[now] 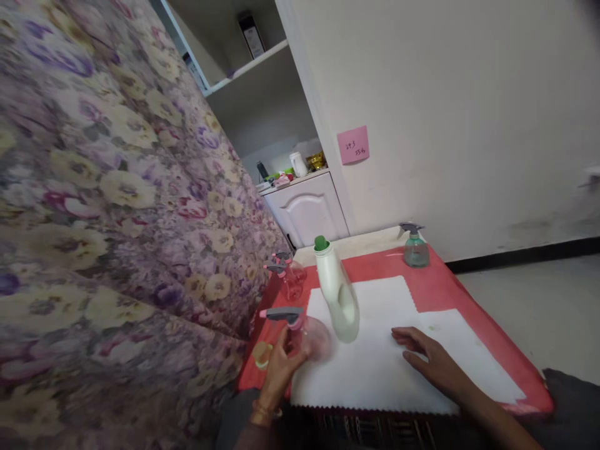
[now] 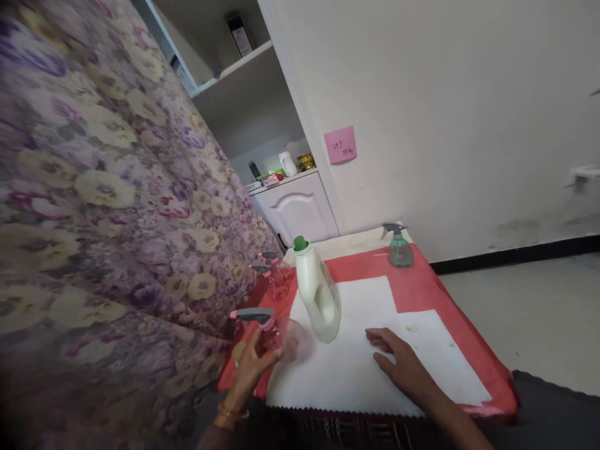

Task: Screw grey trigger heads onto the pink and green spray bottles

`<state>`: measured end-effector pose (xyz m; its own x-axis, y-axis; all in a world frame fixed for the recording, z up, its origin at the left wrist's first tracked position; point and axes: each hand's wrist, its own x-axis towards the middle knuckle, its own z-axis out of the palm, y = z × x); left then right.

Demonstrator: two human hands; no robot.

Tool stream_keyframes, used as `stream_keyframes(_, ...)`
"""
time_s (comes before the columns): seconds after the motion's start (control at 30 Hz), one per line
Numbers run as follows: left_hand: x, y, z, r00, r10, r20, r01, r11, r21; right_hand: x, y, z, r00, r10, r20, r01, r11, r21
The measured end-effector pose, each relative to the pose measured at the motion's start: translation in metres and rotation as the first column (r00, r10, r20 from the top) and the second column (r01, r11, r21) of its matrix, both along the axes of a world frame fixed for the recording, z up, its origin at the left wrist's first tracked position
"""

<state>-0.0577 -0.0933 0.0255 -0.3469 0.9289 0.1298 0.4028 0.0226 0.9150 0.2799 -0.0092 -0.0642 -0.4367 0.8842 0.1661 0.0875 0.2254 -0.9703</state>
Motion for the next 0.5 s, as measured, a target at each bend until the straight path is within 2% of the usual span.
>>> stream_keyframes(0.1, -0.039, 0.019, -0.004, 0.981, 0.186, 0.061, -0.19, 0.98, 0.067, -0.001, 0.001, -0.003, 1.0, 0.005, 0.014, -0.005, 1.0, -0.001)
stream_keyframes(0.17, -0.058, 0.035, -0.007, 0.968, 0.236, 0.081, -0.243, 0.967, 0.082, -0.001, 0.002, -0.006, 1.0, 0.002, 0.023, -0.002, 1.0, -0.007)
stream_keyframes(0.33, -0.085, 0.071, -0.013, 0.943, 0.312, 0.117, -0.324, 0.941, 0.096, -0.002, 0.006, -0.015, 0.999, -0.006, 0.043, 0.006, 1.0, -0.003)
stream_keyframes(0.5, -0.106, 0.091, -0.02, 0.934, 0.325, 0.151, -0.339, 0.937, 0.083, -0.003, 0.009, -0.027, 0.998, -0.013, 0.054, 0.013, 1.0, 0.003)
